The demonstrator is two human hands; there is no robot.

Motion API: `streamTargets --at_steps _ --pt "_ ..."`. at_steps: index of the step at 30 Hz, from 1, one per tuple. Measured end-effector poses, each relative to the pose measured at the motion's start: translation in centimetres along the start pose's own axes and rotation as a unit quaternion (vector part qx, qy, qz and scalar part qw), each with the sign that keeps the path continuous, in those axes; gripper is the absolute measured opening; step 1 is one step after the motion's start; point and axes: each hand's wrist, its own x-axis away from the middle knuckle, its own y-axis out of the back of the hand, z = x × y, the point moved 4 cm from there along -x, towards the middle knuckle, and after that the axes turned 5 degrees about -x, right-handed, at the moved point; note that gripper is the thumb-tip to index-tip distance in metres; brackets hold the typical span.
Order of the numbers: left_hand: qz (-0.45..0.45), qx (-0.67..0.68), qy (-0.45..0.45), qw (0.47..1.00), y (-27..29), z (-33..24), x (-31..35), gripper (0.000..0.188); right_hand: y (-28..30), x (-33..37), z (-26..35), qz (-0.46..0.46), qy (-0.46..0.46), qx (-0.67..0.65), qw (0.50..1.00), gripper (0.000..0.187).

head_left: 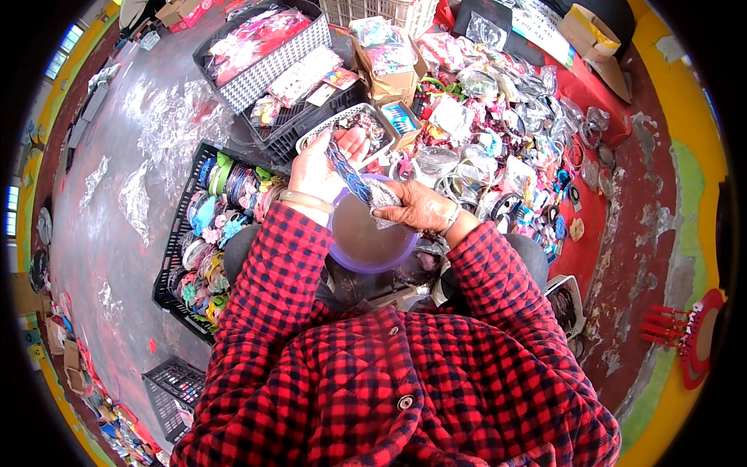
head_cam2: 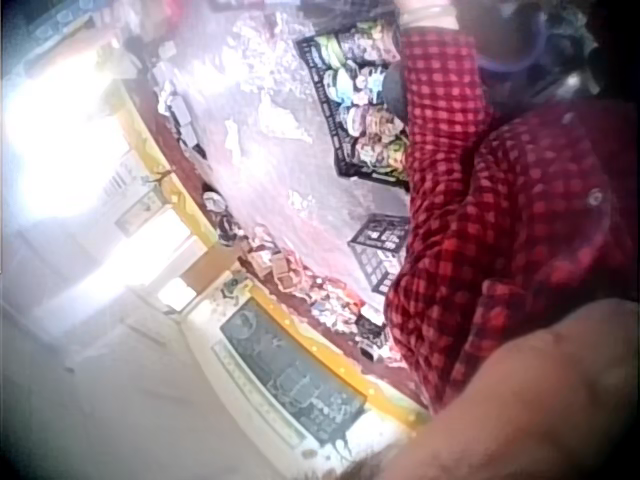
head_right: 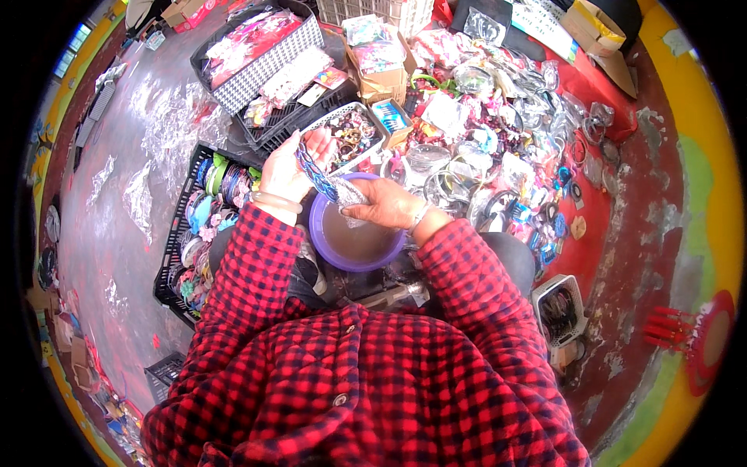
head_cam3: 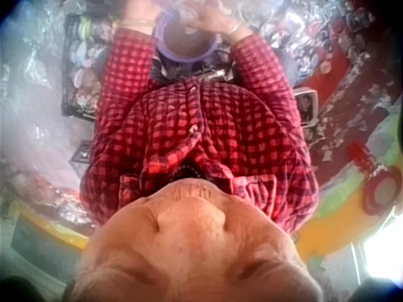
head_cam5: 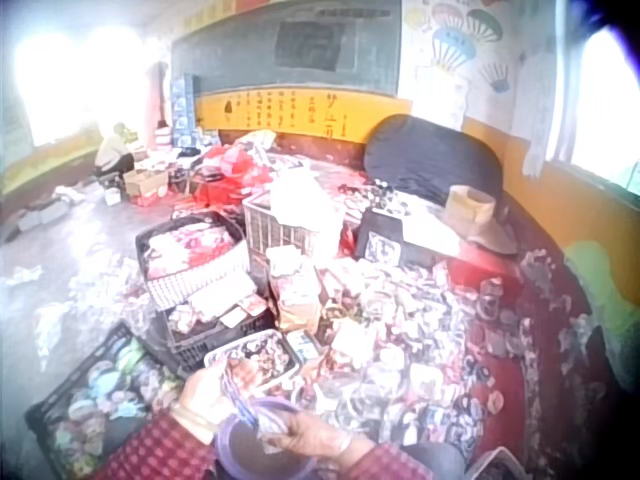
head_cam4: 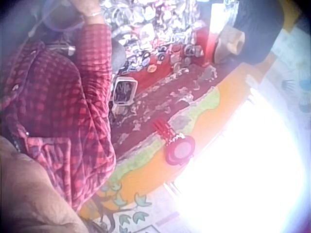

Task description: The person sorts through a black crate filled with colorful hair accessories, picking up and examining various items. They handle a blue headband and a silver hair clip, placing them into a purple bowl before returning to the crate to continue sorting.

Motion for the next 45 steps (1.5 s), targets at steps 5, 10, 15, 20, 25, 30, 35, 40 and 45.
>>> streamTargets --at_steps 5,10,15,20,25,30,35,40,45 --pt "0.068 -0.068 0.026 0.995 -0.4 1.6 0.7 0.037 0.0 0.3 0.0 -0.081 -0.016 -0.071 0.994 0.030" --pt "0.038 -0.053 -0.004 0.998 0.4 2.8 0.4 0.032 -0.1 -0.5 -1.5 -0.124 -0.035 0.058 0.990 0.038" --pt "-0.003 -0.010 0.024 1.000 -0.3 1.8 1.1 0.024 -0.4 -0.5 -0.1 -0.060 -0.051 0.045 0.996 0.037" --pt "0.018 -0.032 -0.009 0.999 -1.3 0.3 1.5 0.022 -0.3 -0.1 0.4 -0.037 0.010 0.072 0.997 0.039" --pt "0.066 0.007 -0.007 0.998 -1.5 -1.4 1.8 0.022 0.5 0.3 1.2 -0.023 -0.009 0.173 0.985 0.039" --pt "0.118 -0.031 -0.048 0.991 -1.6 -5.6 2.5 0.023 1.9 1.4 -1.2 -0.088 -0.014 0.220 0.971 0.025" --pt "0.090 -0.264 -0.186 0.942 -2.8 -5.9 3.7 0.030 4.3 1.8 -4.1 -0.239 -0.104 -0.094 0.961 0.035" --pt "0.164 -0.447 -0.139 0.868 -3.6 -2.6 3.8 0.024 6.7 3.0 -1.6 -0.311 0.093 -0.436 0.839 0.027" --pt "0.235 -0.546 -0.121 0.795 -3.8 0.4 3.0 0.016 7.2 3.4 -0.7 -0.363 0.125 -0.409 0.828 0.013"
